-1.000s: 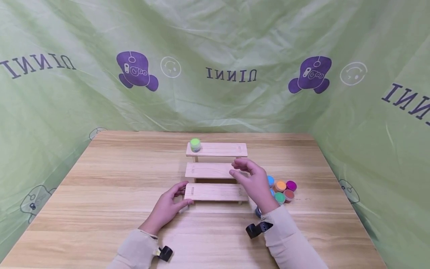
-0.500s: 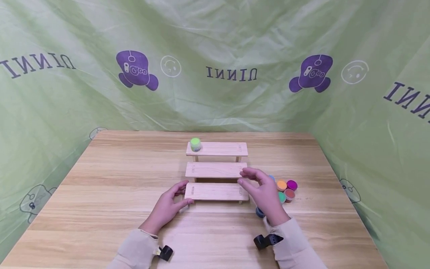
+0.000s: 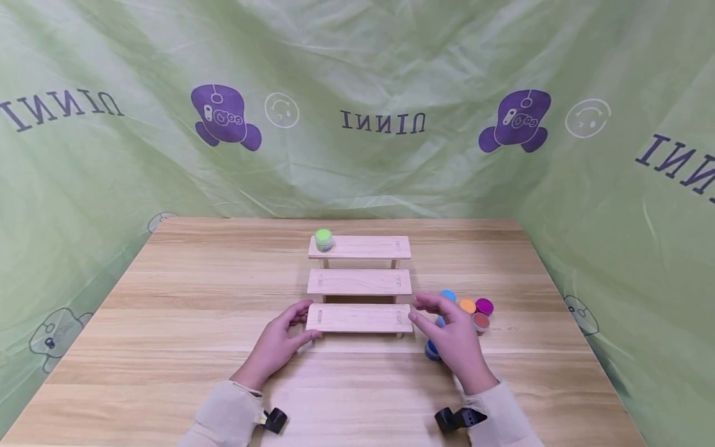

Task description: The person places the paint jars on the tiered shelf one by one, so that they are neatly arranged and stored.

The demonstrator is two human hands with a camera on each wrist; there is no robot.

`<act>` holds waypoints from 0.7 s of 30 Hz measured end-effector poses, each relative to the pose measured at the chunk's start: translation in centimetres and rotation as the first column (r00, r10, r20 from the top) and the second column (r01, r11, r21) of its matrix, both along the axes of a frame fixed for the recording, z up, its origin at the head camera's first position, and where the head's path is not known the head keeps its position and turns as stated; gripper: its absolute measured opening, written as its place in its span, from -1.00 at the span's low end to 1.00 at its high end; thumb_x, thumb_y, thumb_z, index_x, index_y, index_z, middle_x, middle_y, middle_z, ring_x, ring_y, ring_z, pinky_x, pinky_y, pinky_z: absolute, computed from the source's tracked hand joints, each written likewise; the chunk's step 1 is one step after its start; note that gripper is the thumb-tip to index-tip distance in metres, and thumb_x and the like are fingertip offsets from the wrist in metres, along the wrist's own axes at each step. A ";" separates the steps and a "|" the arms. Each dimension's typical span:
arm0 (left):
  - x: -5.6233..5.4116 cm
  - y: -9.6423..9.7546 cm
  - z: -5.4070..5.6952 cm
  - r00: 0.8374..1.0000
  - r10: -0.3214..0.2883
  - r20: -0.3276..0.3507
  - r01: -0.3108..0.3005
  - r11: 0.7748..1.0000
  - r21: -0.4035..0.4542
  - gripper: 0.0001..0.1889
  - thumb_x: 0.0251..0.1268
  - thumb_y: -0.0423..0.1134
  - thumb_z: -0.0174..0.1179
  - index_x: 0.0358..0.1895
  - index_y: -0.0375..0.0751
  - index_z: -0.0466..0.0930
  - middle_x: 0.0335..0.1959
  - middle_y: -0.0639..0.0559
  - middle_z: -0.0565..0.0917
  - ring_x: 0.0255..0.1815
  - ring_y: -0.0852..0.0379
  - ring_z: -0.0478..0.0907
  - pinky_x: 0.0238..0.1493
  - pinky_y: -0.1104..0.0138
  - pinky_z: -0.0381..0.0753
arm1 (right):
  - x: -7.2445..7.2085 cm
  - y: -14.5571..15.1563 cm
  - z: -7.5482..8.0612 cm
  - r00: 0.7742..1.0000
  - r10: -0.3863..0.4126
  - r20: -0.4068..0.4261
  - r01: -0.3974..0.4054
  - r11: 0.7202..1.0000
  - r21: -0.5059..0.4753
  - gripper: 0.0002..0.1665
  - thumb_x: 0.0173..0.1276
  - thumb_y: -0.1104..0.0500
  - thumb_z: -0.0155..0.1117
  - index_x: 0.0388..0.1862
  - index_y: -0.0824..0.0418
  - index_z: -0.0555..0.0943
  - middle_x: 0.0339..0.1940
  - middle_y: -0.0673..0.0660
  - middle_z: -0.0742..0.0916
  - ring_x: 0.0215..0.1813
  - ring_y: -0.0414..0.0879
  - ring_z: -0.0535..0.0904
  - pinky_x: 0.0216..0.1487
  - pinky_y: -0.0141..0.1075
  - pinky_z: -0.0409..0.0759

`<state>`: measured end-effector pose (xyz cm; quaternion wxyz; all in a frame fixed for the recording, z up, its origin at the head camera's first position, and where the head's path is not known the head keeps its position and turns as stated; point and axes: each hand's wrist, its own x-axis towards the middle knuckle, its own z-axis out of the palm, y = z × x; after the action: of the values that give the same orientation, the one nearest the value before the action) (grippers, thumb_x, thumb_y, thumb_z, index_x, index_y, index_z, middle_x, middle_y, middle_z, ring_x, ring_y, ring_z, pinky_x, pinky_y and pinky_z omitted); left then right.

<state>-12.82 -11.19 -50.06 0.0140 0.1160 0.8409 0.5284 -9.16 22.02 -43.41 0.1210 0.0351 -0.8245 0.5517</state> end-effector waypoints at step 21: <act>0.0 0.0 0.0 1.000 0.008 0.007 -0.008 1.000 -0.011 -0.28 0.12 -0.11 0.49 0.39 -0.11 0.46 0.00 0.05 0.70 0.11 0.03 0.60 0.29 -0.03 0.44 | 3.0 2.8 -1.6 0.991 -0.132 0.012 0.132 0.990 0.055 -0.66 0.28 0.35 0.44 0.03 0.41 0.65 -0.13 0.04 0.79 -0.05 -0.44 0.63 0.05 -0.60 0.53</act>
<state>-12.84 -11.17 -50.05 0.0156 0.1108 0.8442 0.5243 -6.15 24.82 -45.05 0.1496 -0.0207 -0.8407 0.5201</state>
